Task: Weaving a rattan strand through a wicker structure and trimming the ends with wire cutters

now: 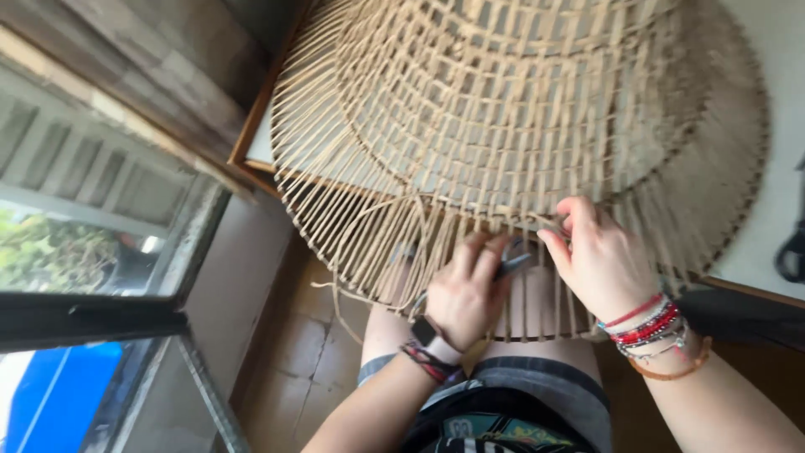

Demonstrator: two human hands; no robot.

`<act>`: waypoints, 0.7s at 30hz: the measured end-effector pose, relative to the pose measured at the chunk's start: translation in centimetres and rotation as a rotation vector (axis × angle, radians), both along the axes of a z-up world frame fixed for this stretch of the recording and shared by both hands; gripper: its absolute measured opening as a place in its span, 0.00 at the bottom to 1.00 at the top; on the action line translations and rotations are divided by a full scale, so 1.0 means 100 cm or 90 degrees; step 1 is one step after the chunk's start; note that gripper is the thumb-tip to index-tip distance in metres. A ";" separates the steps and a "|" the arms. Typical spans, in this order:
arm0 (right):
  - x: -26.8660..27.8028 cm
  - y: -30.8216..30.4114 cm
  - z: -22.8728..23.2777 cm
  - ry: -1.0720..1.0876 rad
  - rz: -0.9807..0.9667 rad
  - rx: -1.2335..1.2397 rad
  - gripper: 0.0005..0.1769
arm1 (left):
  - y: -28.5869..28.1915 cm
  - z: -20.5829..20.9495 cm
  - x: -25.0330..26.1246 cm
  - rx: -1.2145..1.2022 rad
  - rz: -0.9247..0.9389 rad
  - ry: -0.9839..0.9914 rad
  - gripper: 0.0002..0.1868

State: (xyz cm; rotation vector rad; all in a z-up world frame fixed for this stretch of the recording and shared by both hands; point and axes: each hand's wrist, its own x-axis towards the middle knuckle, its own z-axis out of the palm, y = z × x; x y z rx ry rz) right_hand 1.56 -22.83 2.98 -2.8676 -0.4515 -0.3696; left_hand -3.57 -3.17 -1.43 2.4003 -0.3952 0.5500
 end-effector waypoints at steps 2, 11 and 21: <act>0.010 0.010 -0.029 -0.011 -0.019 0.030 0.15 | -0.003 -0.012 0.004 0.052 0.040 -0.047 0.28; 0.007 0.004 -0.042 -0.025 -0.075 0.197 0.13 | 0.012 -0.059 0.013 0.085 -0.003 -0.110 0.27; -0.058 -0.130 -0.041 -0.019 -0.292 -0.148 0.16 | 0.066 -0.042 0.022 0.078 -0.074 -0.033 0.24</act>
